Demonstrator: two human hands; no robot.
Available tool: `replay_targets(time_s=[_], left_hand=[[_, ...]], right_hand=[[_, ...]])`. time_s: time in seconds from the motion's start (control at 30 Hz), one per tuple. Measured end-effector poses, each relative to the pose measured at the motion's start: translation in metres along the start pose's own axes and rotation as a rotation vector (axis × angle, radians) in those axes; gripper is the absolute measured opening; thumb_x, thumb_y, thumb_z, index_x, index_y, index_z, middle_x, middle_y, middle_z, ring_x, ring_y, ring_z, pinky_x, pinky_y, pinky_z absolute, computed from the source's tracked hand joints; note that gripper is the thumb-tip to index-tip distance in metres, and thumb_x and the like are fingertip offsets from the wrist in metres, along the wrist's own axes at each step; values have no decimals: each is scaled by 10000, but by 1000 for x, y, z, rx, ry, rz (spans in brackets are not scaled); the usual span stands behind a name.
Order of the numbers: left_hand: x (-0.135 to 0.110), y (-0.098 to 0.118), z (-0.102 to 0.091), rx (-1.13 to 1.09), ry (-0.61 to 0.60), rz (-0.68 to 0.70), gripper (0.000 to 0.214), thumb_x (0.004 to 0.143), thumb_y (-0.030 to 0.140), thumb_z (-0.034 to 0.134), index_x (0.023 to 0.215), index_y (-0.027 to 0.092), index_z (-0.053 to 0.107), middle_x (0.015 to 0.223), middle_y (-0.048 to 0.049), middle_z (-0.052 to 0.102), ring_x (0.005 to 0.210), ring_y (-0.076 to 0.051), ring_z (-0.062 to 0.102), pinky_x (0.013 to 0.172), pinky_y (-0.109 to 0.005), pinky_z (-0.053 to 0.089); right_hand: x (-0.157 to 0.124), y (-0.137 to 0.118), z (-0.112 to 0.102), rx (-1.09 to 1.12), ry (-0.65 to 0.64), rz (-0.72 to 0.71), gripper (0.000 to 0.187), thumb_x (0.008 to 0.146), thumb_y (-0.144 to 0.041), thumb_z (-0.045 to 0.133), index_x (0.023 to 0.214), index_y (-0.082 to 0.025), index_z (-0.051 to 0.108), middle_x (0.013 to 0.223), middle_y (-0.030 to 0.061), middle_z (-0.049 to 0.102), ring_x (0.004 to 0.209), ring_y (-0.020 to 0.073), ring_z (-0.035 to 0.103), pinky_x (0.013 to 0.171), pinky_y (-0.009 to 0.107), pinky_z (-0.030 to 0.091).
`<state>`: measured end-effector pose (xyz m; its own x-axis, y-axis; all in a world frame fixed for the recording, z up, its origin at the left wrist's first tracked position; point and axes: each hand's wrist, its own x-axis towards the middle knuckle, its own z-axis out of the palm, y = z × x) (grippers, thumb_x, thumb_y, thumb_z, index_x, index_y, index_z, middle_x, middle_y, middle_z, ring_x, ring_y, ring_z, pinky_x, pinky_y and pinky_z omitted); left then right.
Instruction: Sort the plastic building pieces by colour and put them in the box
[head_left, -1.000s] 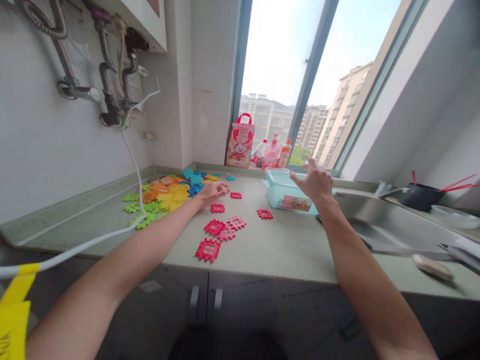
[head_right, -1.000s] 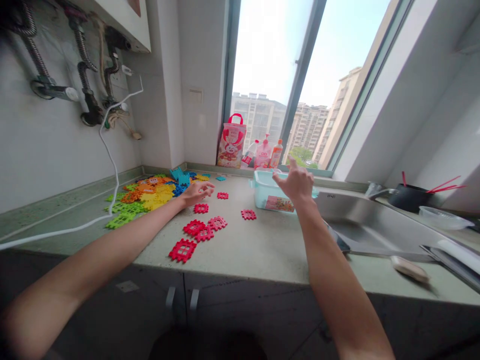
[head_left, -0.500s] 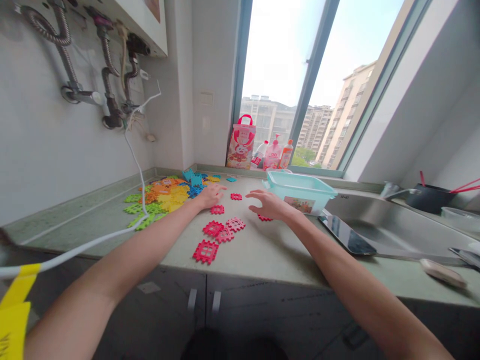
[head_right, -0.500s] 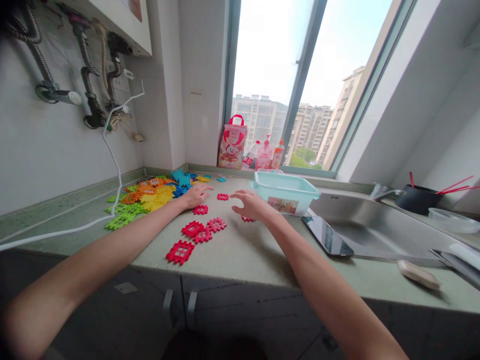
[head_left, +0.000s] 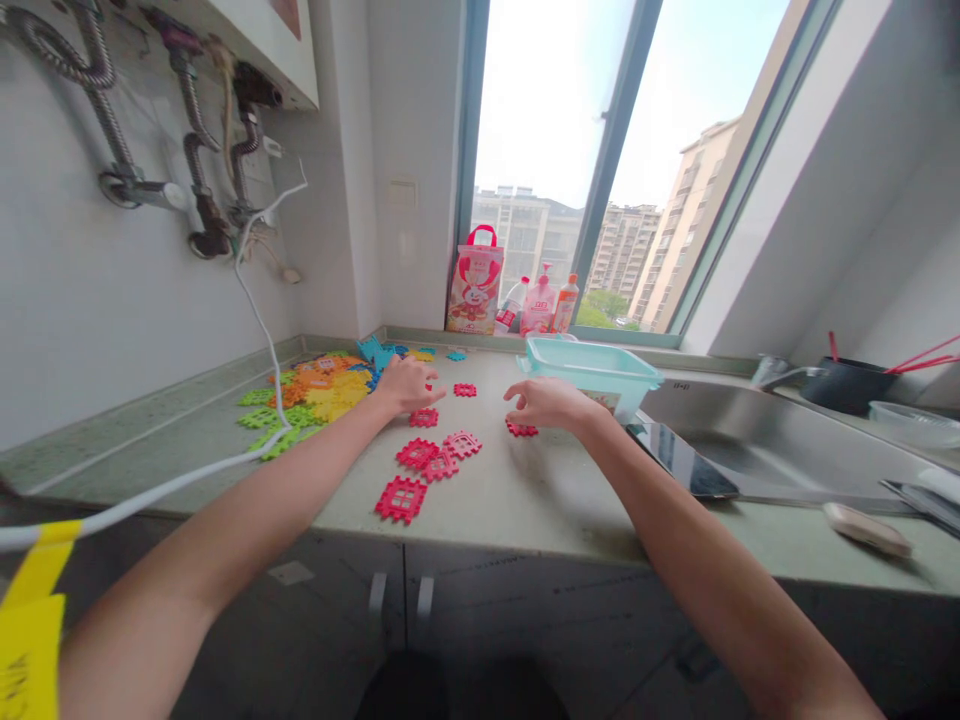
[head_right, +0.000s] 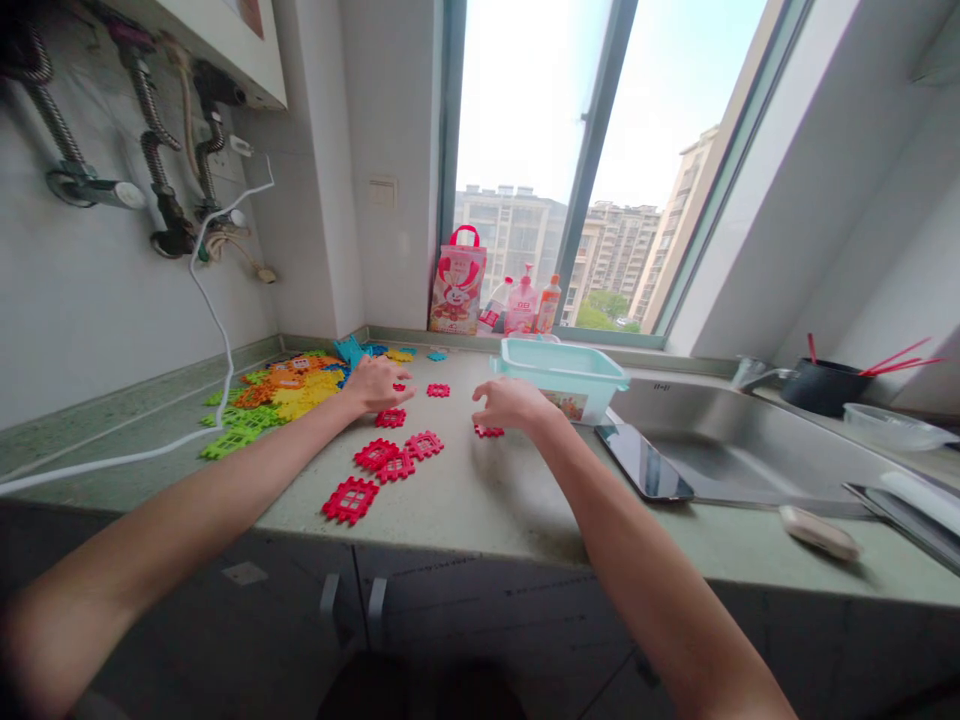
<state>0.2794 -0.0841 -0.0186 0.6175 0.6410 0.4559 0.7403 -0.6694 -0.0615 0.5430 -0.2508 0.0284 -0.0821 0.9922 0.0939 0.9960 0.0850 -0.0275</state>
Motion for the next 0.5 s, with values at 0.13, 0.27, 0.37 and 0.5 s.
replay_targets(time_s=[0.13,0.27,0.37,0.5], left_hand=[[-4,8,-14,131,-27,7,507,922,635,548,837,234,847,833,-138,772,1001,-345,664,1000,-513,371],[-7,10,-16,135,-56,81,493,902,635,579,740,248,837,720,-115,735,947,-316,653,969,-469,370],[-7,11,-15,15,-67,189,414,908,581,599,819,271,859,743,-89,749,935,-290,643,934,-420,392],[-4,12,-12,-122,-119,328,340,923,479,598,938,280,873,859,-72,791,918,-262,648,879,-365,432]], right_hand=[[-3,5,-5,-21,-179,32,348,786,-364,782,1115,-263,832,1016,53,821,884,261,751,662,297,498],[-1,8,-2,23,-210,-15,318,741,-250,828,1059,-242,845,1018,57,820,886,256,741,649,288,484],[4,9,4,61,-166,-58,282,786,-267,824,1066,-238,845,1010,56,816,917,248,735,688,281,484],[11,7,16,164,-61,-152,270,805,-274,821,1072,-240,833,985,35,815,857,210,730,696,260,481]])
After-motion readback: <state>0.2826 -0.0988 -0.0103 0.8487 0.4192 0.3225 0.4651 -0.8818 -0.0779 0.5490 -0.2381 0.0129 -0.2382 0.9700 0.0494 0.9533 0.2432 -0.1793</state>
